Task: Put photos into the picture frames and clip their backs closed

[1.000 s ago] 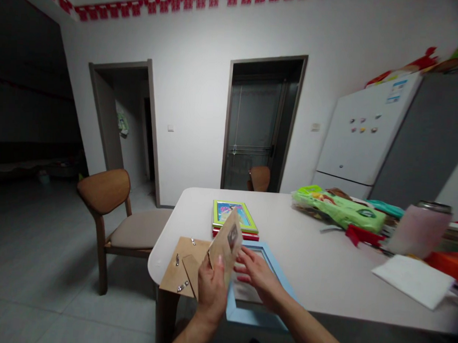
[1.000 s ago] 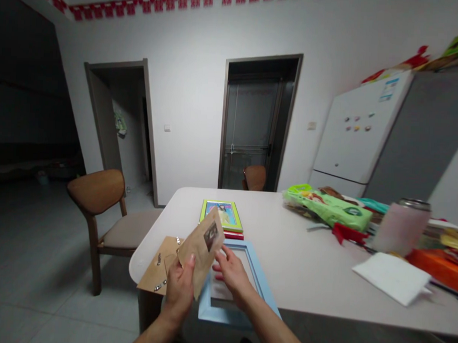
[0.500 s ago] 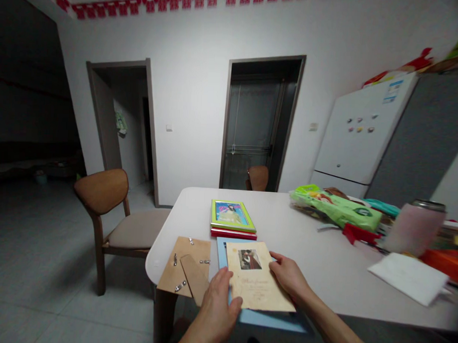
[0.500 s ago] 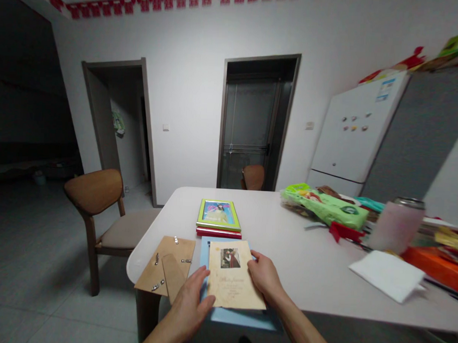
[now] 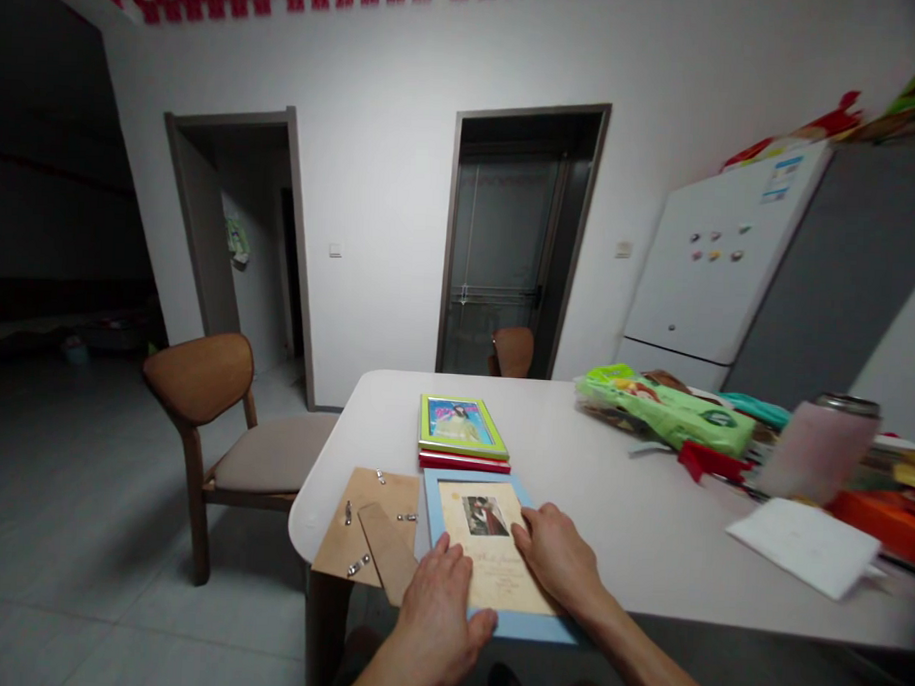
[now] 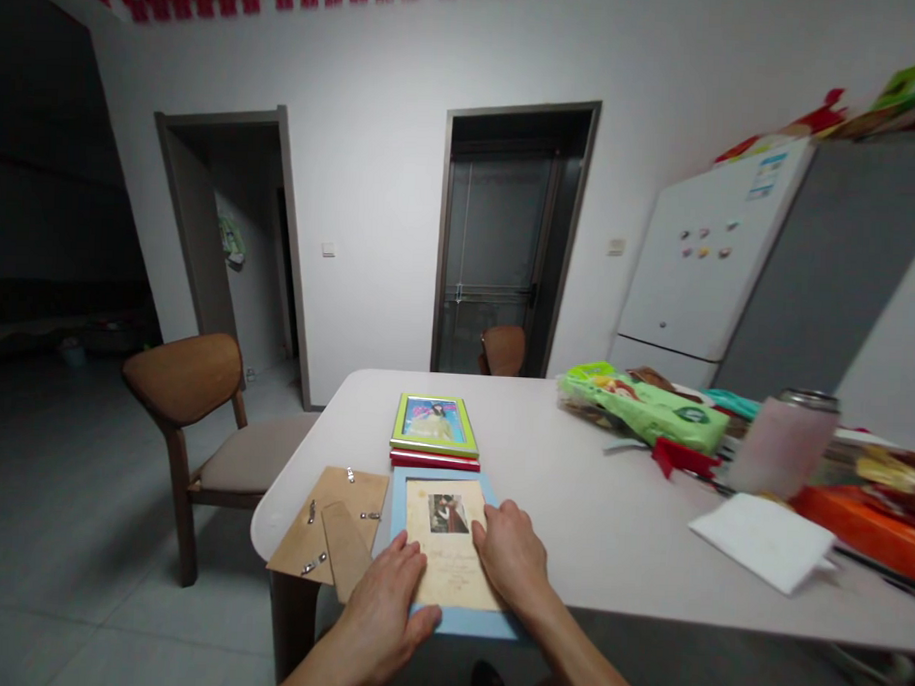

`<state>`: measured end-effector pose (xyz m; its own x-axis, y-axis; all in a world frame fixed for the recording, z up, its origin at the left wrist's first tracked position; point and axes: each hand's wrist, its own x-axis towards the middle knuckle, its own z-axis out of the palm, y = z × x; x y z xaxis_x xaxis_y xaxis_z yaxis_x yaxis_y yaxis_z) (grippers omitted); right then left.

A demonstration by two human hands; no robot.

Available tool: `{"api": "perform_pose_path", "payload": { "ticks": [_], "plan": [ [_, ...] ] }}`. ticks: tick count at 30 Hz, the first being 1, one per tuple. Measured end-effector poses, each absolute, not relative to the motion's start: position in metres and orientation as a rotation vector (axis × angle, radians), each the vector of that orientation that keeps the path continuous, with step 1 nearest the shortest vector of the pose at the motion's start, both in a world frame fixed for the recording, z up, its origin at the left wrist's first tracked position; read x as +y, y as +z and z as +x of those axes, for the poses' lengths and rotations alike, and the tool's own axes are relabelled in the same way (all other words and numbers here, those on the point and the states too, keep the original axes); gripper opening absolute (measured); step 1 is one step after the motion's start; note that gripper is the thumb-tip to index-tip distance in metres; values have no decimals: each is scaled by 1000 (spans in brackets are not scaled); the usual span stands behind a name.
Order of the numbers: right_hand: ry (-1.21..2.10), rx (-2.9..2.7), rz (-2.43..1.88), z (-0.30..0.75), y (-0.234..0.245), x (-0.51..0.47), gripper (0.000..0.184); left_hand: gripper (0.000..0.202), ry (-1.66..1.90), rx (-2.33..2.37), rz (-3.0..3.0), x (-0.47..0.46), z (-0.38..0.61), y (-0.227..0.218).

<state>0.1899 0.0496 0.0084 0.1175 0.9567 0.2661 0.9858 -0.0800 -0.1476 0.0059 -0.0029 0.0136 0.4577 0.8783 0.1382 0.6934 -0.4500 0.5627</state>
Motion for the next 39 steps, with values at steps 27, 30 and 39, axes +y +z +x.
{"api": "perform_pose_path", "payload": {
  "ticks": [27, 30, 39],
  "plan": [
    [136, -2225, -1591, 94, 34, 29, 38, 65, 461, 1821, 2276, 13, -98, 11],
    [156, -2282, -1534, 51, 28, 29, 44, 55, 528, 1944, 2259, 24, -117, 3],
    [390, -2051, -1375, 100, 36, 21, 47, 50, 862, 1690, 2379, 15, -76, 16]
  ]
}}
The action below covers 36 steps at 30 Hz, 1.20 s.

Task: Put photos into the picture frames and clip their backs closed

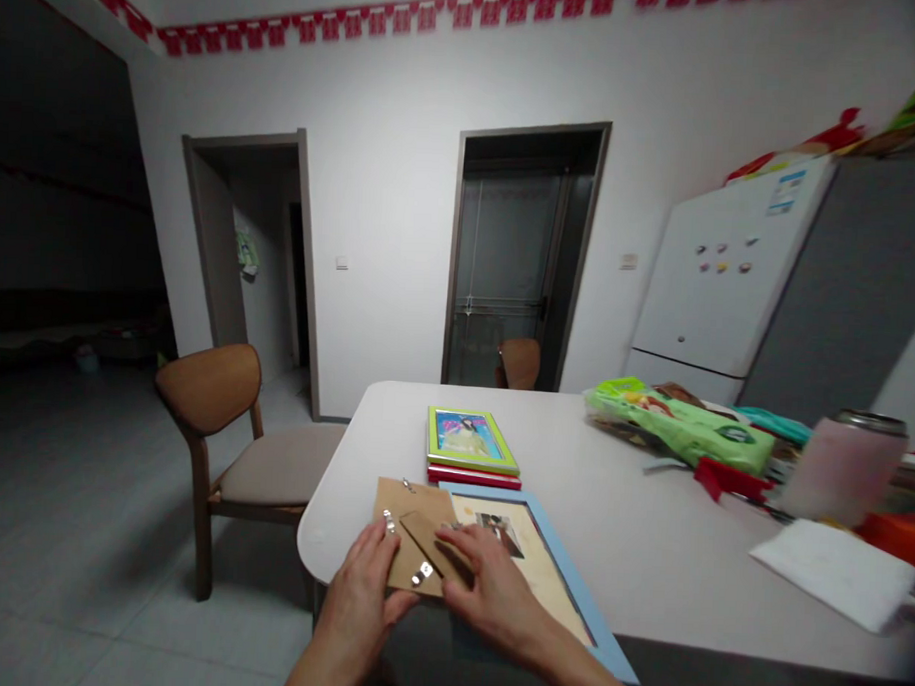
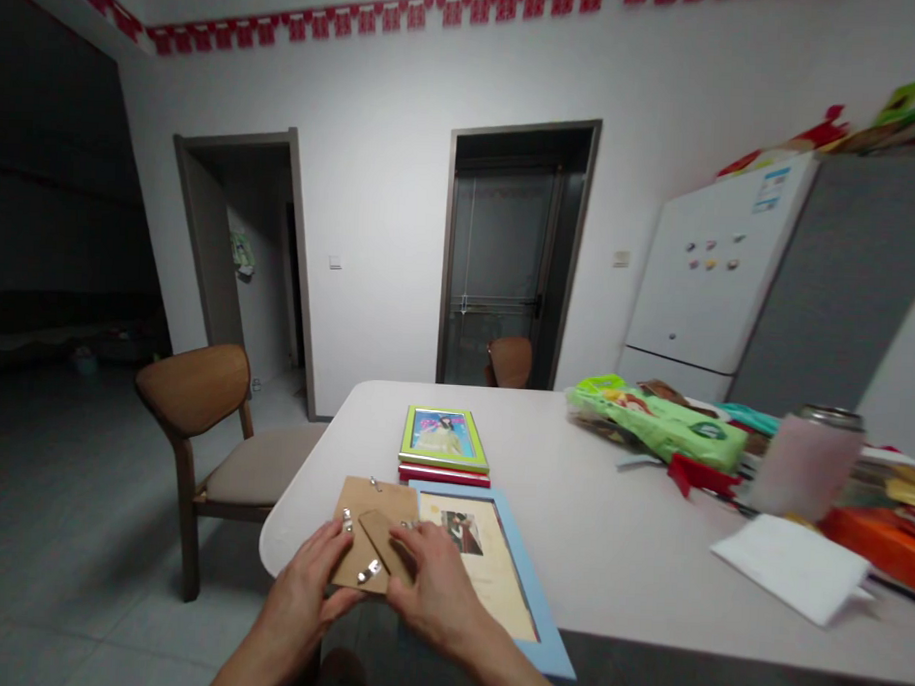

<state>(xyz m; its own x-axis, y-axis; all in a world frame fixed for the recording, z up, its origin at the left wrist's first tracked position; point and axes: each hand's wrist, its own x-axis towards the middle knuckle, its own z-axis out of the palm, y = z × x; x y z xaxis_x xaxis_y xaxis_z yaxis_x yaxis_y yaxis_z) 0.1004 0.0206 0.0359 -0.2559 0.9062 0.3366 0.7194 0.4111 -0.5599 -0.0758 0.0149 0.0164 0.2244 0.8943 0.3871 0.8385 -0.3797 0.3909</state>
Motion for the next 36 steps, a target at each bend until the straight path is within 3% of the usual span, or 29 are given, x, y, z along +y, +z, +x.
{"api": "perform_pose_path", "payload": {
  "ticks": [5, 11, 20, 27, 36],
  "plan": [
    [482, -2026, -1456, 160, 54, 1, 40, 59, 906, 1484, 2404, 5, -24, 24],
    [447, -2015, -1631, 200, 38, -3, 39, 61, 710, 1328, 2373, 10, 12, 15],
    [129, -2118, -1660, 197, 7, 11, 38, 25, 532, 1332, 2396, 14, 7, 21],
    [16, -2062, -1734, 205, 12, 34, 36, 55, 542, 1234, 2445, 10, 3, 10],
    [-35, -2117, -1772, 213, 5, 50, 31, 60, 539, 1275, 2452, 8, 1, 13]
  ]
}}
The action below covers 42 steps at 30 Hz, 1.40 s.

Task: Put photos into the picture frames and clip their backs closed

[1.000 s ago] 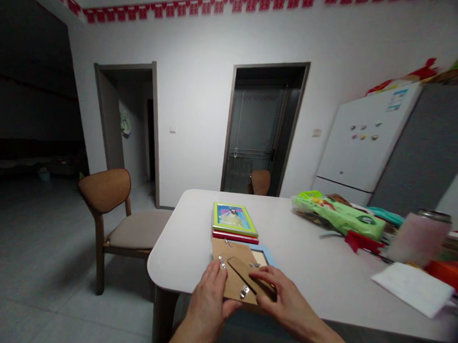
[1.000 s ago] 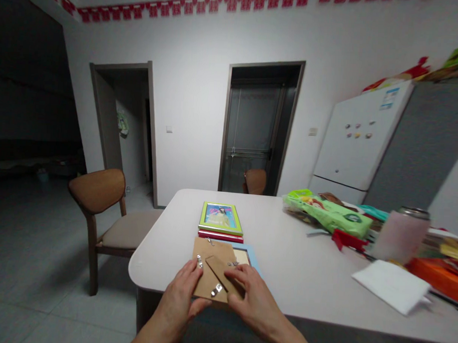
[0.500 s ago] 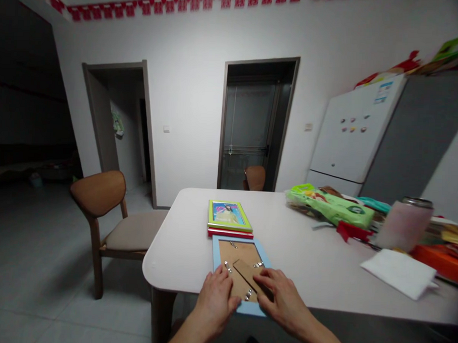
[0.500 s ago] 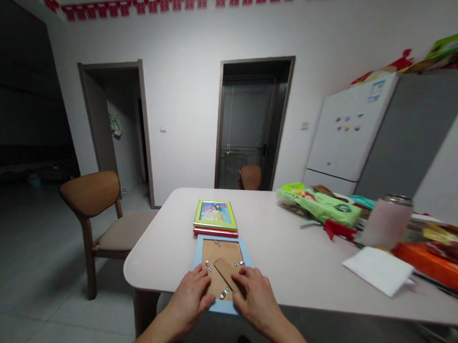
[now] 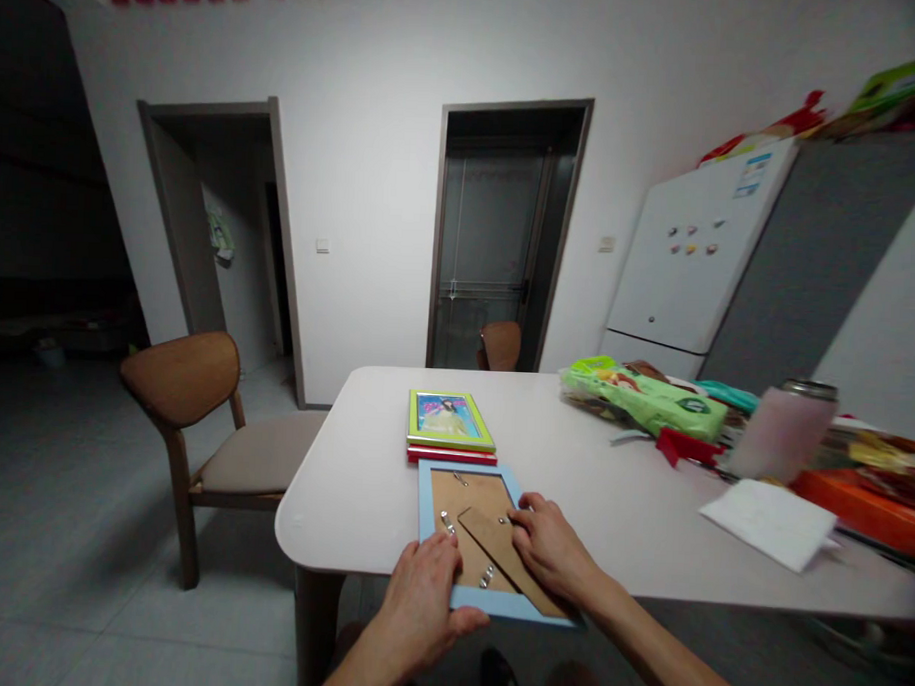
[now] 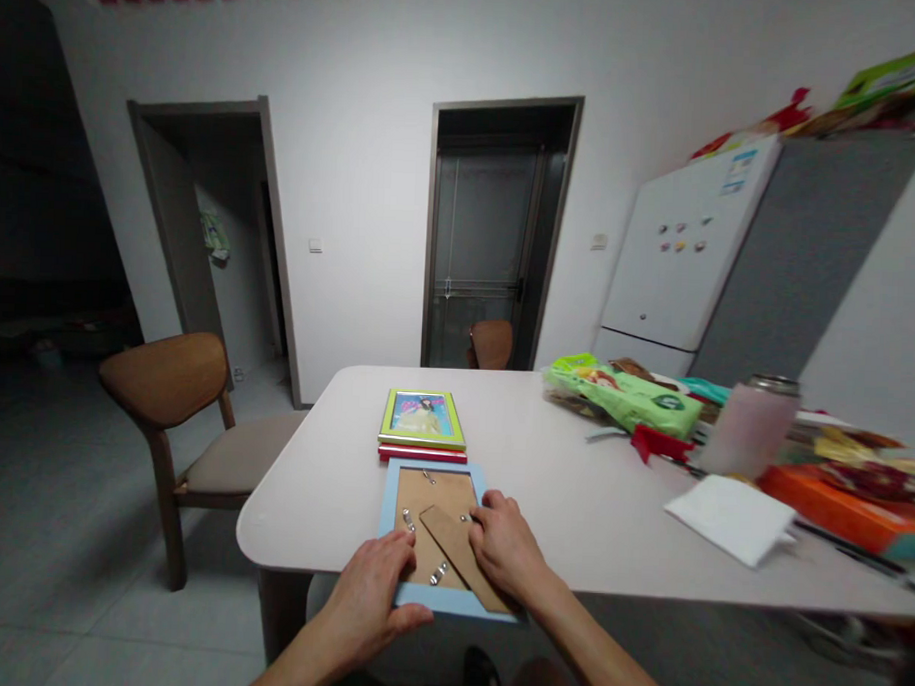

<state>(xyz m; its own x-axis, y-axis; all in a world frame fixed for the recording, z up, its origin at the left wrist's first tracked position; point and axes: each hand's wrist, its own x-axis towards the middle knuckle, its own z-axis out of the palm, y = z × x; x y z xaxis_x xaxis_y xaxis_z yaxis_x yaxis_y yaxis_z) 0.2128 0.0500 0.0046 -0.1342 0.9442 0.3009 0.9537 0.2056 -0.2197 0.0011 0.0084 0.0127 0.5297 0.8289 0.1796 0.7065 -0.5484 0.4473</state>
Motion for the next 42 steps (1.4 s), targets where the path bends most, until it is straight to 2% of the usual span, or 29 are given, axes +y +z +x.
{"api": "perform_pose_path", "payload": {
  "ticks": [5, 11, 14, 17, 22, 28, 35, 42],
  "plan": [
    [9, -2078, -1730, 216, 6, 44, 28, 62, 560, 1269, 2443, 7, -1, 12],
    [88, -2103, -1800, 217, 10, 42, 32, 52, 561, 1265, 2460, 9, 0, 10],
    [8, -2068, -1803, 214, 10, 38, 32, 53, 557, 1262, 2473, 8, -1, 11],
    [-62, -2120, -1652, 203, 11, 24, 28, 54, 548, 1254, 2473, 8, -2, 12],
    [137, -2397, -1299, 183, 20, -4, 25, 50, 546, 1254, 2457, 7, -1, 15],
    [164, -2430, -1220, 184, 27, -14, 25, 57, 566, 1261, 2439, 7, -1, 14],
    [192, -2285, -1346, 166, 21, 22, 31, 42, 590, 1243, 2443, 8, -2, 7],
    [142, -2418, -1366, 143, 17, 48, 21, 33, 663, 1172, 2442, 6, -3, 11]
  ]
}}
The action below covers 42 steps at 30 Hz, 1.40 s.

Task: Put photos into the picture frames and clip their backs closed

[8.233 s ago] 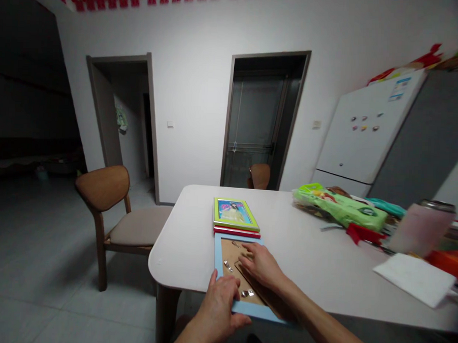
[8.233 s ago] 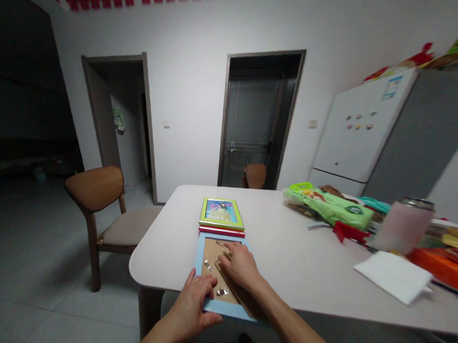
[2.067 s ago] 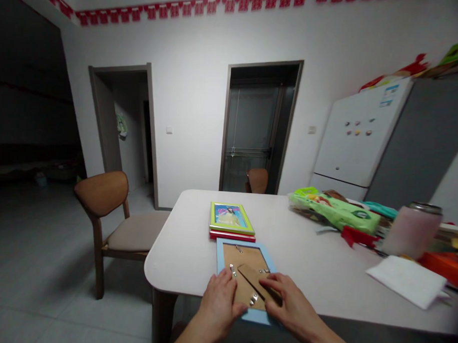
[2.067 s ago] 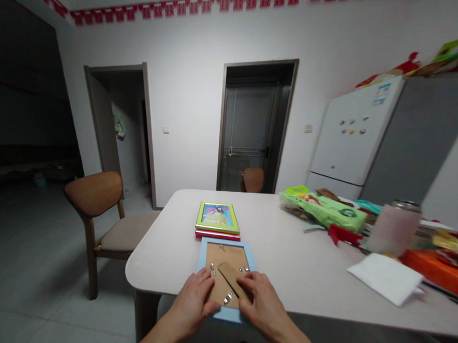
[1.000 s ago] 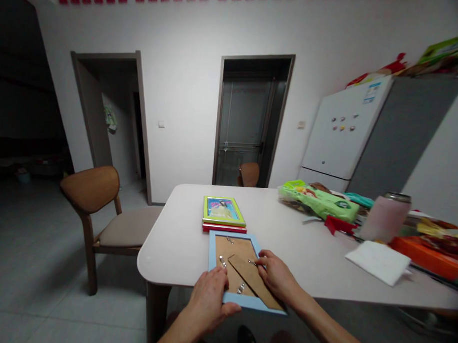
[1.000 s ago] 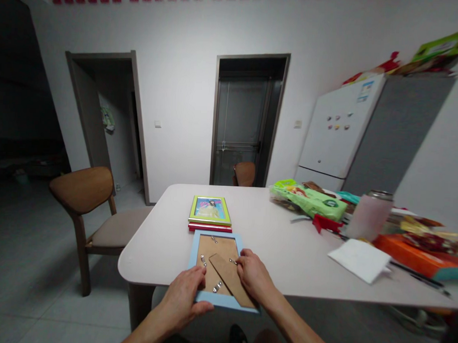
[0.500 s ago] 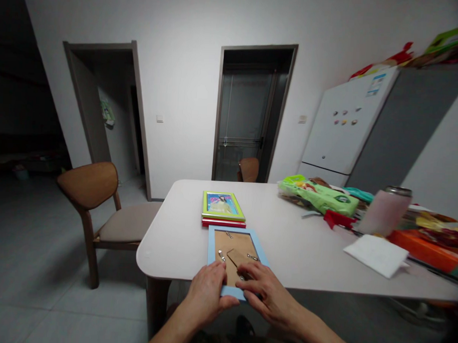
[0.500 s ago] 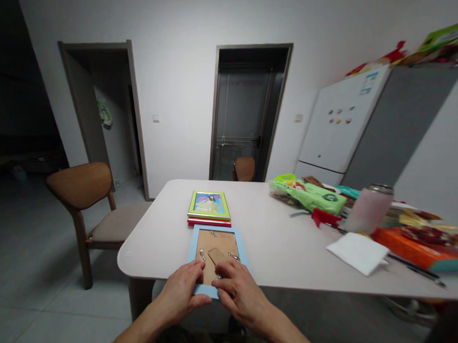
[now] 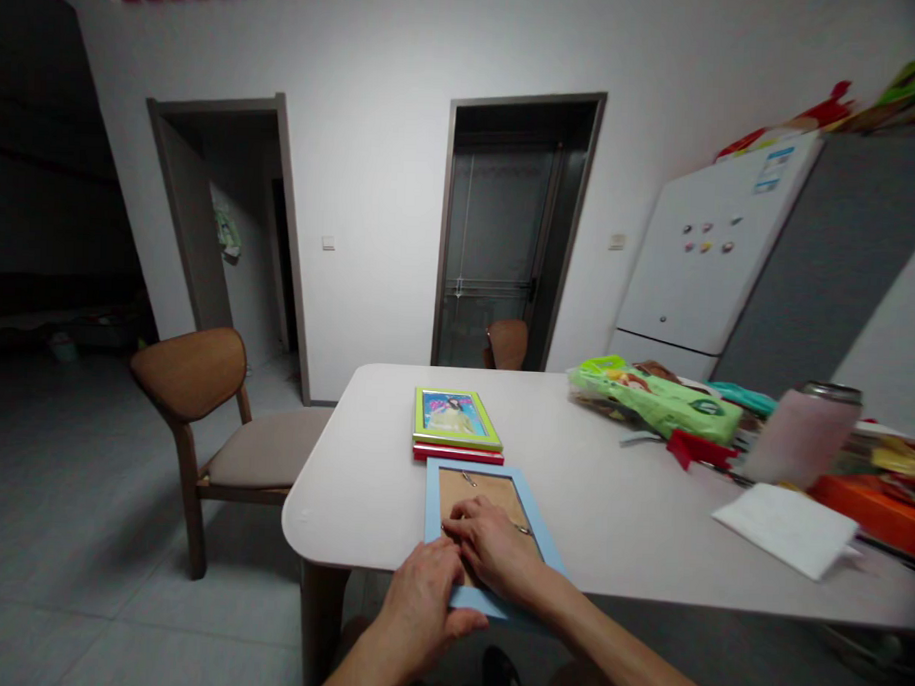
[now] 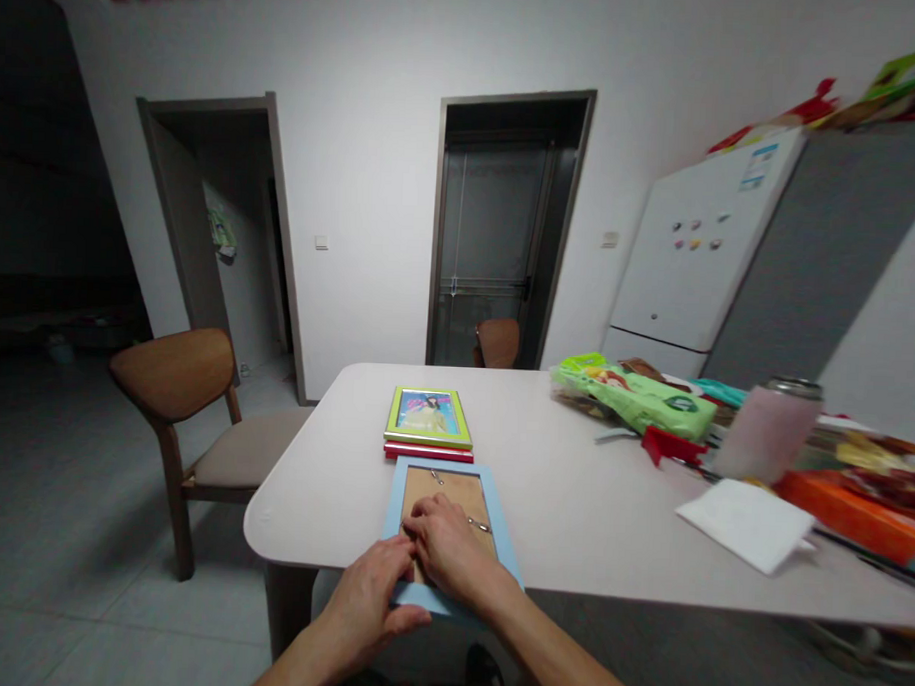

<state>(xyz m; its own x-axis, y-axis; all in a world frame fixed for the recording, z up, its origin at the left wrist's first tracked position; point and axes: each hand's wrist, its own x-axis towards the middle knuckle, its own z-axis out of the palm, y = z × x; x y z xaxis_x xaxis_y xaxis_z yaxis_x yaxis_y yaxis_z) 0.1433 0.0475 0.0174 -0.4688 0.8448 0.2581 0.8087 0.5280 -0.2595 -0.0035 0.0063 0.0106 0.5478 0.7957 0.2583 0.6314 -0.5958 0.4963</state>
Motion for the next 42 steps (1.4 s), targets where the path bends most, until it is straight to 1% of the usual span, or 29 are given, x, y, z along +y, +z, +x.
{"api": "perform_pose_path", "payload": {
  "ticks": [7, 12, 15, 19, 25, 32, 42],
  "plan": [
    [250, -2305, -1395, 144, 15, 54, 28, 41, 680, 1179, 2430, 7, -5, 5],
    [225, -1989, -1731, 153, 11, 93, 27, 52, 734, 1176, 2398, 8, -5, -1],
    [179, -1901, -1857, 158, 8, 116, 22, 54, 720, 1201, 2375, 7, -5, -2],
    [134, -1801, -1990, 160, 2, 131, 21, 62, 661, 1254, 2342, 2, -3, 3],
    [115, -1771, -2014, 159, 0, 129, 21, 60, 599, 1301, 2324, -1, -2, 9],
    [199, -1707, -2051, 159, 3, 135, 16, 59, 598, 1312, 2347, -1, 0, 12],
    [243, -1625, -2059, 160, 2, 140, 14, 56, 512, 1360, 2334, -8, 3, 18]
  ]
}}
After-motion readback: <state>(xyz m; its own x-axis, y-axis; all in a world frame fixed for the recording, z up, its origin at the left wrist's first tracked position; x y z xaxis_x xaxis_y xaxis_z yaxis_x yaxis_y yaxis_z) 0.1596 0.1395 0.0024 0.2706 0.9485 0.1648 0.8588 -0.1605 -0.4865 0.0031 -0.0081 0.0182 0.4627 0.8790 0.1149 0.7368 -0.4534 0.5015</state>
